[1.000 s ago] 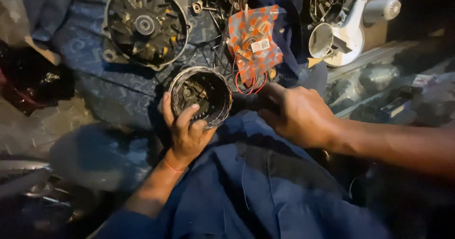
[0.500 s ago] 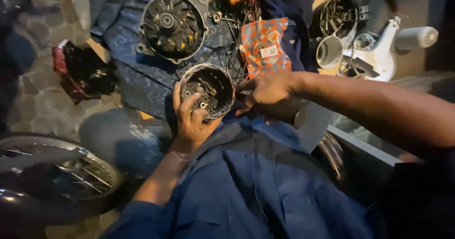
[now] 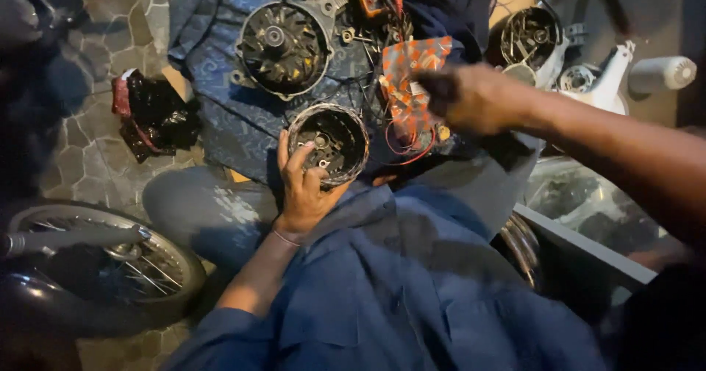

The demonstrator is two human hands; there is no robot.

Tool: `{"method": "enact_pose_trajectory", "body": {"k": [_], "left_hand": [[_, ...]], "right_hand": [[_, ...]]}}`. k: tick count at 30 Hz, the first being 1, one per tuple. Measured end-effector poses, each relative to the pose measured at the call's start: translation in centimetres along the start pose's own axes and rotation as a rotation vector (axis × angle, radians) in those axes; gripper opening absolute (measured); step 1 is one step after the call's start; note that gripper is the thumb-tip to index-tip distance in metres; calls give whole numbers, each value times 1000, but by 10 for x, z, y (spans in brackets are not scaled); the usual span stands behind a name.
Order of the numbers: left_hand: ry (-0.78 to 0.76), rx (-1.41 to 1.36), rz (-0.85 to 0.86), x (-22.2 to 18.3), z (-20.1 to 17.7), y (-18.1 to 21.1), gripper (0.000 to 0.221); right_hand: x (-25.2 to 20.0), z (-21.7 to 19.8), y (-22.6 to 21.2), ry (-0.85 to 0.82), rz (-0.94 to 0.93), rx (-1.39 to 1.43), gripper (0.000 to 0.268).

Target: Inspecting the internal components of a disassembled alternator by rotating the housing and using a screwdriver to probe the parts.

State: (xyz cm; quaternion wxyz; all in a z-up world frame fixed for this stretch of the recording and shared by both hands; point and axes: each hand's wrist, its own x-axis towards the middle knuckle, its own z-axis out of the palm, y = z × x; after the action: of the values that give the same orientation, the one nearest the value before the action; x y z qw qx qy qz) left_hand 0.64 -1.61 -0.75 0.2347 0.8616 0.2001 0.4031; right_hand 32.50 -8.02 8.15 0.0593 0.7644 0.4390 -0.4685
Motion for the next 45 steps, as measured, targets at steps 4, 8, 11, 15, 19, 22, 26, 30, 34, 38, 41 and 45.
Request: {"method": "enact_pose_trajectory", "body": {"k": [4,8,11,15,19,22,26,30,34,38,41,45], "left_hand": [[-174,35,-136,-12,-6,7,57],[-183,64,-170,-22,0,4,69],[-131,-18,-193,-29,0,8,91],[-36,-214,-485,-19,-8,14,81],[30,-425,-767,-16,-7,8,57],[-50,-337,-779,-11,-12,8,50],[-65,-419,-796,-2,-12,-3,45],[-223,-378,-978,-3,-13,-32,56],[-85,-662,-1087,3,-14,-41,65],[-113,-742,-1089,1,-5,-36,65],[-139,-665,-1030,6,-10,-19,58],[-102,-644,-956,-9,-17,-7,48]], "right_hand": [[27,-18,5,557,-317,-175,70],[112,10,43,724,-241,-345,82],[128,24,37,788,-194,-401,70],[128,31,28,889,-97,-428,81],[124,43,26,924,-96,-401,93],[131,60,41,998,-118,-385,91],[72,92,8,1250,-330,-142,64],[-4,135,-60,617,-233,577,43],[7,153,-86,15,56,878,117],[14,169,-83,117,-215,1114,92],[13,172,-75,186,-301,1197,90],[-17,156,-66,225,-436,1047,92]]}}
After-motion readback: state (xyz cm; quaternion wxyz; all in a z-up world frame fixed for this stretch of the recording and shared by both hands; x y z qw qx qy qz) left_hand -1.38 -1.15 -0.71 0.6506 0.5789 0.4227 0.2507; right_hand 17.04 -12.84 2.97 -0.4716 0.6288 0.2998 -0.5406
